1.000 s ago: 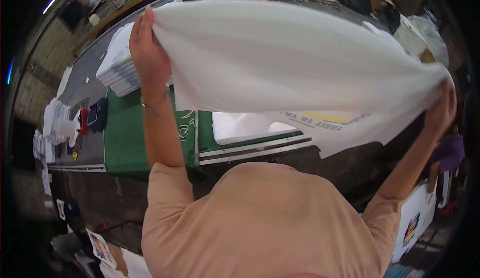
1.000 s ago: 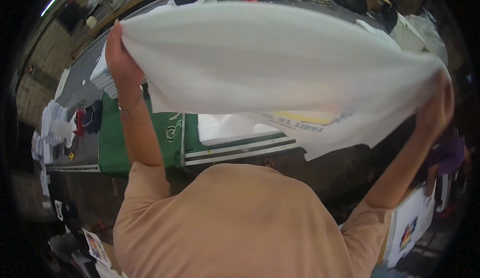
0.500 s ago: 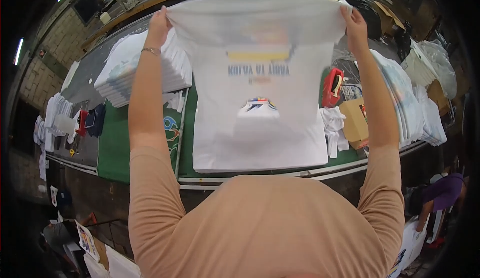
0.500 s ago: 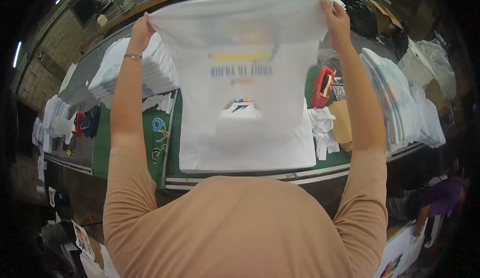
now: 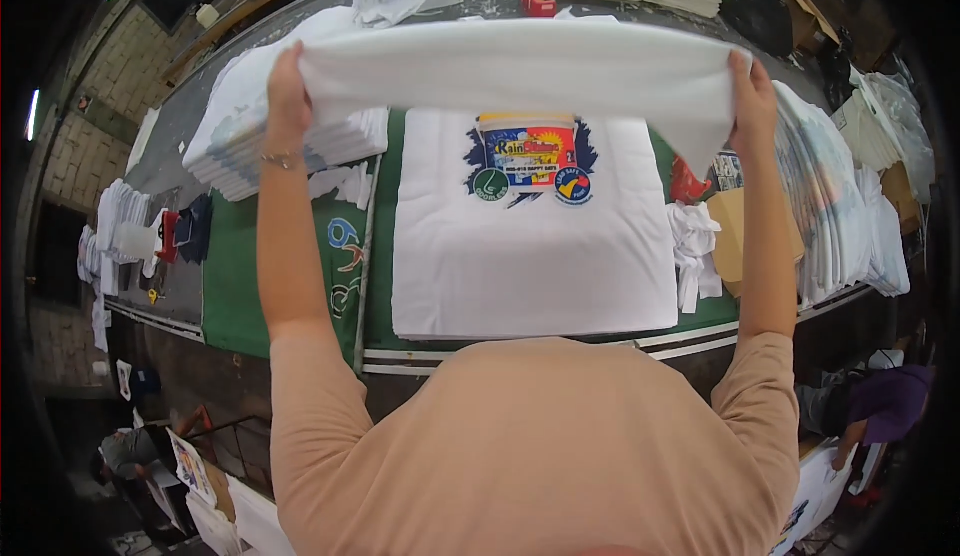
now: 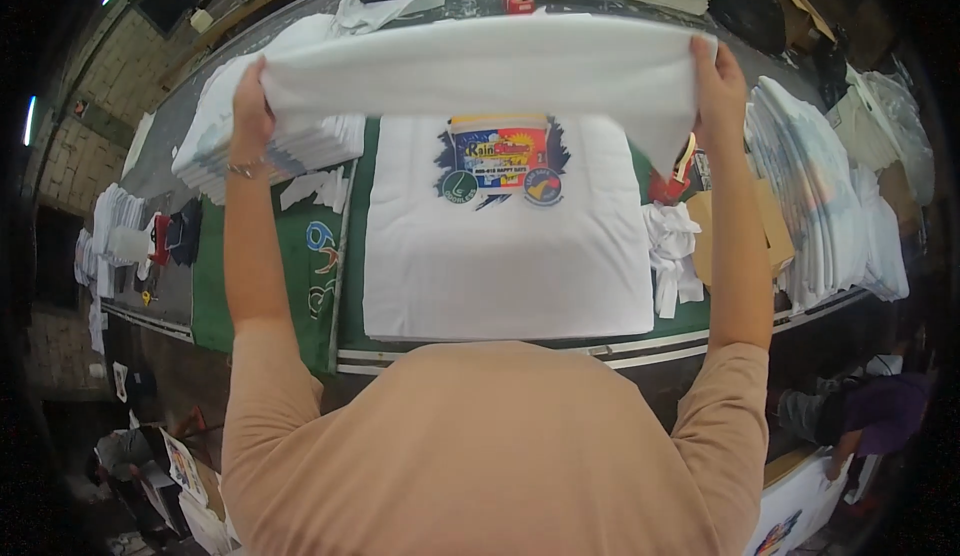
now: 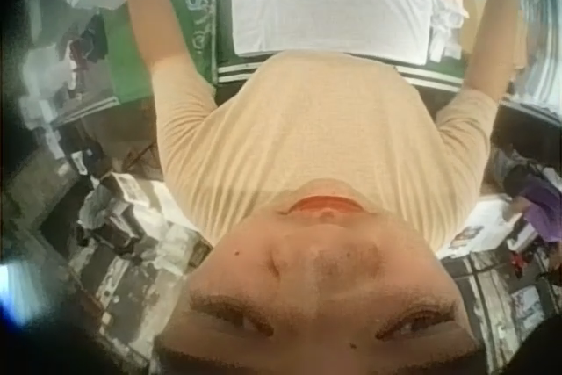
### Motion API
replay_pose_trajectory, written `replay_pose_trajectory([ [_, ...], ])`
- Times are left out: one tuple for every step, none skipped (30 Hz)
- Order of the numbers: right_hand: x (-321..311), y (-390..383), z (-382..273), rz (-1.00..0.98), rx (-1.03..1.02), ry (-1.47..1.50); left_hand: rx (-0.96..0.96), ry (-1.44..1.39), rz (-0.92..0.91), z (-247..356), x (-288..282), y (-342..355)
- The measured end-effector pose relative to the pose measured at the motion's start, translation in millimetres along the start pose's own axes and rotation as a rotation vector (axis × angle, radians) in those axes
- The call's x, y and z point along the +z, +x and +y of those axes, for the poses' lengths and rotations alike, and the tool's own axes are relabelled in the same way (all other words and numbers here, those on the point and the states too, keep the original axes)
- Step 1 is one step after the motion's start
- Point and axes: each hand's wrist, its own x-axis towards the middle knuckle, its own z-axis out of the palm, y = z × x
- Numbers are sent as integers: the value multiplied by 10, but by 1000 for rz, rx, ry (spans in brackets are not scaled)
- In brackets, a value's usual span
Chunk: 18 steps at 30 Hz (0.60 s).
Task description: Printing graphics onto t-shirts using a heat-press machine and folding them.
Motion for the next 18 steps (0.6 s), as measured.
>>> replay_pose_trajectory([
  [-52,-111,120,37,105,-118,-25,79,39,-173,-81,-139],
  [-117,-239,244,20,124,-177,-60,163,78,-378,-148,-310],
  [-190,-375,374,23,187,-224,-96,160,97,-564,-212,-472],
  [-270,-506,512,23,245,-276,-122,155,96,-744,-278,-634],
  [-353,-629,653,23,331,-312,-161,222,103,-923,-348,-797],
  [-437,-766,806,23,359,-305,-181,281,91,-1107,-414,-952],
  [-521,-906,963,15,402,-268,-231,314,86,-1299,-482,-1102],
  [-586,-1040,1129,28,410,-298,-281,347,82,-1498,-550,-1240],
  [-645,-1169,1288,3,422,-251,-304,358,94,-1702,-622,-1374],
  [-713,-1285,1422,10,481,-195,-328,361,104,-1897,-687,-1479],
  [-785,-1381,1533,-27,438,-204,-330,370,113,-2085,-730,-1552],
  [-842,-1467,1637,-24,507,-240,-363,390,98,-2239,-783,-1631],
  [-881,-1540,1733,-25,591,-234,-457,428,110,-2321,-876,-1689],
  [-918,-1579,1806,-49,576,-266,-388,414,109,-2383,-944,-1721],
  [-942,-1580,1860,-50,581,-251,-394,456,89,-2447,-966,-1723],
  [-935,-1524,1905,-34,620,-213,-403,501,70,-2475,-982,-1686],
  [-905,-1422,1930,-52,602,-260,-310,496,31,-2475,-970,-1577],
  [-850,-1253,1935,-151,467,-329,-194,491,-26,-2460,-933,-1406],
])
